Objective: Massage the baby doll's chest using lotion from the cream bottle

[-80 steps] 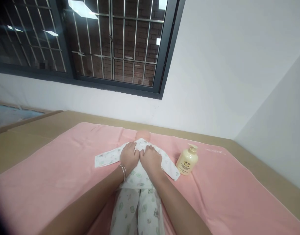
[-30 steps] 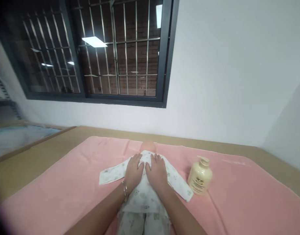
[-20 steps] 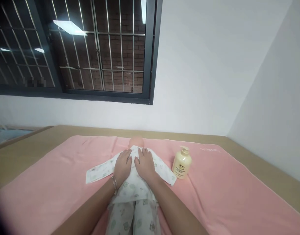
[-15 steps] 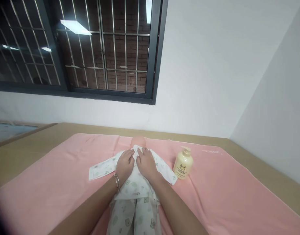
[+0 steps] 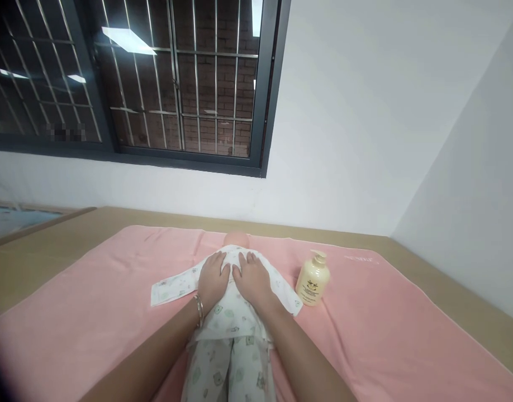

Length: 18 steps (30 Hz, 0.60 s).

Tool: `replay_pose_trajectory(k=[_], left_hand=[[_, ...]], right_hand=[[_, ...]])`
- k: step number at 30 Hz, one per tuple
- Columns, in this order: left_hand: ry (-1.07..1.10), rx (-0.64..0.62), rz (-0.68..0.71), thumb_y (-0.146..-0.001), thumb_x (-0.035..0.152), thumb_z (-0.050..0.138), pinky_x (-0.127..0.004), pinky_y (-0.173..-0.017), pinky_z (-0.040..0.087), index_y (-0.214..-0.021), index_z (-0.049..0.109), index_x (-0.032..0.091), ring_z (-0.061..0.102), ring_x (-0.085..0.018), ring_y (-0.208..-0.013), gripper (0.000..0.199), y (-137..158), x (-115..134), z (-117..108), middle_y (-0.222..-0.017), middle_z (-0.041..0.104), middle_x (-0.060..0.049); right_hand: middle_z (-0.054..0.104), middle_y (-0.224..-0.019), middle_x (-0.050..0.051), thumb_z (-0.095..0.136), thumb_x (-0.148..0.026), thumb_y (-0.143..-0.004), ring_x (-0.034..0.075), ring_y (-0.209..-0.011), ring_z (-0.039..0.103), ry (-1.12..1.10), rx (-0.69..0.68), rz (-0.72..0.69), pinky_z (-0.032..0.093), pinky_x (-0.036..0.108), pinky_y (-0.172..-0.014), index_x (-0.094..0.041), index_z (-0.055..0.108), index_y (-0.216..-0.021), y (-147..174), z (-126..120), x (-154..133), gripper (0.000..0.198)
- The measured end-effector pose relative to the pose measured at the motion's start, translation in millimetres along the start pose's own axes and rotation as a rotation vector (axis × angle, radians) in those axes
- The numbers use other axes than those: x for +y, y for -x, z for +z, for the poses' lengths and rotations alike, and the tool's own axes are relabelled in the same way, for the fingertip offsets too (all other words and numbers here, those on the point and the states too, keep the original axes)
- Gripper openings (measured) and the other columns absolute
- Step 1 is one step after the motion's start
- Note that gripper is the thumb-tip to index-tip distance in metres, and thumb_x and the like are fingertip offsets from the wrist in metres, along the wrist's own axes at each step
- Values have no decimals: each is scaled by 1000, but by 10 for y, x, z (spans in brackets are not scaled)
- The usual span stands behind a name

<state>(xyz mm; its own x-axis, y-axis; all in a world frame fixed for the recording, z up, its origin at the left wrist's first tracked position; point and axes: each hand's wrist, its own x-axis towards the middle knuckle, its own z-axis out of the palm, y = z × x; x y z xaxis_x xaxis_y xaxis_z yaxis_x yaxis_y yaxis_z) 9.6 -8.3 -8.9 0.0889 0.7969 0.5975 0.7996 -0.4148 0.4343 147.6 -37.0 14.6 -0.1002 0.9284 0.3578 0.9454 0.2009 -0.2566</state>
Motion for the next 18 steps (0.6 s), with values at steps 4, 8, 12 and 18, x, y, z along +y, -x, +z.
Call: replay_pose_trajectory(k=[4, 8, 12, 18], left_hand=[[19, -40, 65, -88, 21, 39, -47, -110, 35, -122, 58, 14, 48, -26, -126, 40, -9, -31, 36, -131, 59, -10], [21, -13, 126, -82, 13, 38, -43, -107, 39, -116, 62, 16, 54, -23, -118, 42, 2, -27, 12, -124, 64, -8], [14, 38, 120, -80, 13, 40, -43, -102, 43, -107, 66, 17, 57, -25, -112, 38, 36, 7, -37, -116, 67, -8], [51, 76, 14, -81, 15, 43, -41, -100, 44, -106, 65, 16, 57, -25, -109, 34, 53, 34, -44, -112, 68, -9]], right_hand=[[38, -148, 15, 28, -34, -99, 26, -139, 30, -15, -20, -80, 21, 42, -113, -16, 39, -144, -40, 58, 57, 50], [39, -148, 11, 30, -31, -98, 26, -138, 33, 14, -24, -84, 25, 41, -111, -24, 42, -143, -9, -5, -25, 47], [53, -136, 13, 33, -29, -96, 26, -129, 44, 49, -6, -19, 36, 37, -102, -22, 51, -135, 88, -72, -187, 43], [63, -120, 11, 32, -30, -96, 26, -114, 56, 40, 0, 39, 41, 37, -93, -23, 61, -122, 106, -94, -198, 39]])
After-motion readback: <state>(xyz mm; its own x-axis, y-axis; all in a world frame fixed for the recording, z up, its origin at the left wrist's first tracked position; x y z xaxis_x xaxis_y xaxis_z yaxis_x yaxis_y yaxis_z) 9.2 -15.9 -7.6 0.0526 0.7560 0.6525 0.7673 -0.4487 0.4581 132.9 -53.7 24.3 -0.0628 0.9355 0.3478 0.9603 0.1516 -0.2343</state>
